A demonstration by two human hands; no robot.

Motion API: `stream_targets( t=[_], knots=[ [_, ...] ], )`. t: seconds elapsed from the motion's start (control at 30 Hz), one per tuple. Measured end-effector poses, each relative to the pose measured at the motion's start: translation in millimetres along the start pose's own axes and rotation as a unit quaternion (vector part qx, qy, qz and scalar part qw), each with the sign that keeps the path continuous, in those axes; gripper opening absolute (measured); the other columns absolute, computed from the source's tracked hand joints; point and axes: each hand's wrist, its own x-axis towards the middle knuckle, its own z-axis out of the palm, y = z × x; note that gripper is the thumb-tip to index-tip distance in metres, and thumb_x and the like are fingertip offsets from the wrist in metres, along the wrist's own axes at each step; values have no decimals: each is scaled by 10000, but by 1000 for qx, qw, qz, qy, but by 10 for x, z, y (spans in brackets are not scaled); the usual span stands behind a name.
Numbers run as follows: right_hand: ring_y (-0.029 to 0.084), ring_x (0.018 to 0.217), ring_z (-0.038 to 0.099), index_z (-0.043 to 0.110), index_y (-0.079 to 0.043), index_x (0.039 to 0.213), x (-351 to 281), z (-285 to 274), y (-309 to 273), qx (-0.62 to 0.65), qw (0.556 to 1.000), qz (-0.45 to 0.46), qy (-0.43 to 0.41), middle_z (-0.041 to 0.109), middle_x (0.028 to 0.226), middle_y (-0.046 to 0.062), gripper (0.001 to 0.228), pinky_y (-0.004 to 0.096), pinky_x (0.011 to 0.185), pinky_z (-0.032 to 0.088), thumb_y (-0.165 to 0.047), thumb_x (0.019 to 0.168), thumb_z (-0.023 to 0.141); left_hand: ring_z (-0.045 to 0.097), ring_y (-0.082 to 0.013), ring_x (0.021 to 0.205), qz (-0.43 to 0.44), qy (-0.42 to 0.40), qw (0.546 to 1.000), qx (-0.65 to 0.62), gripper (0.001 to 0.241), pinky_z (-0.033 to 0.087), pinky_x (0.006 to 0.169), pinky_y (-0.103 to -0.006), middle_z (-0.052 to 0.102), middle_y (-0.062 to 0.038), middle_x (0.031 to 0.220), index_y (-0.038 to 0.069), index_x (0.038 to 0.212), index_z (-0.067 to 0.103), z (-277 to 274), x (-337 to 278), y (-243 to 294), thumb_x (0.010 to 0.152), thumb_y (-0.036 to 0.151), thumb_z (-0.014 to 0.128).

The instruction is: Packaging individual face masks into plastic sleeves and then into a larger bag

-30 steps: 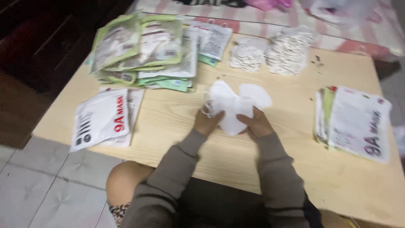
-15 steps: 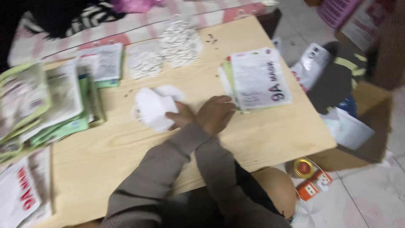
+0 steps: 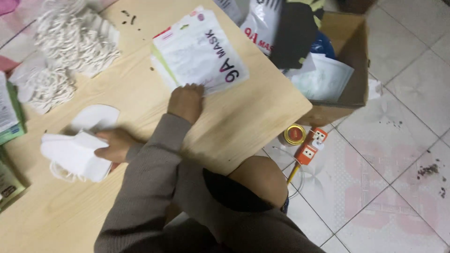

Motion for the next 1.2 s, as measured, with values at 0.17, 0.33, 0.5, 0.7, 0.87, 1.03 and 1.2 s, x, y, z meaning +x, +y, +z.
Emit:
stream_targets(
  t=[0.17,0.33,0.5,0.7,0.87,1.03,1.2],
  knots=[
    [465,908,669,415,-52,1527,-46,-230,-139,16,999,-5,37,536,1362,314,762,494,521,605,-127,840,735,746,-311,873,-18,109,991,-76,222,573,804,-421,762,-130,920,113,1113,771,-529,-248,103,943,250,726],
    [429,901,672,388,-85,1549,-147,-346,-356,23,998,-16,56,558,1344,288,823,478,525,595,-138,811,749,672,-364,1175,-40,113,983,-137,358,529,1005,-460,724,-183,1217,67,1325,678,-554,-437,67,1007,206,593],
    [392,894,675,360,-118,1570,170,-259,-402,24,997,-30,68,579,1326,262,886,462,530,585,-149,781,762,694,-399,1082,-20,358,904,-233,250,554,944,-490,740,-229,1147,7,1208,727,-1171,-1139,-138,1032,58,557],
    [348,886,679,326,-157,1595,476,-260,-306,24,995,-39,87,605,1305,231,963,442,536,572,-162,745,778,523,-188,928,-260,455,798,-297,230,413,802,-364,590,-77,1017,58,1143,635,-1525,-2867,-688,1240,215,499],
    [311,879,681,297,-190,1617,372,-21,-414,26,995,-39,86,626,1287,204,1028,426,541,562,-174,716,791,557,-125,608,-419,446,570,-548,150,489,404,-285,647,-25,950,89,1200,588,-1295,-4052,-717,1154,232,589],
    [387,971,675,215,-130,1625,918,33,61,34,996,-44,63,513,1354,272,1062,482,556,608,-157,758,829,539,-229,656,-559,334,633,-419,131,437,492,-366,556,-109,787,117,1040,637,-257,-4792,-1148,1103,230,619],
    [420,824,710,441,-38,1414,560,-94,-100,5,994,-82,69,515,1187,254,675,536,486,652,-134,855,807,699,-477,933,-581,234,749,-215,335,575,735,-579,721,-263,948,45,1223,724,-29,-4951,-1128,986,277,676]
  ],
)
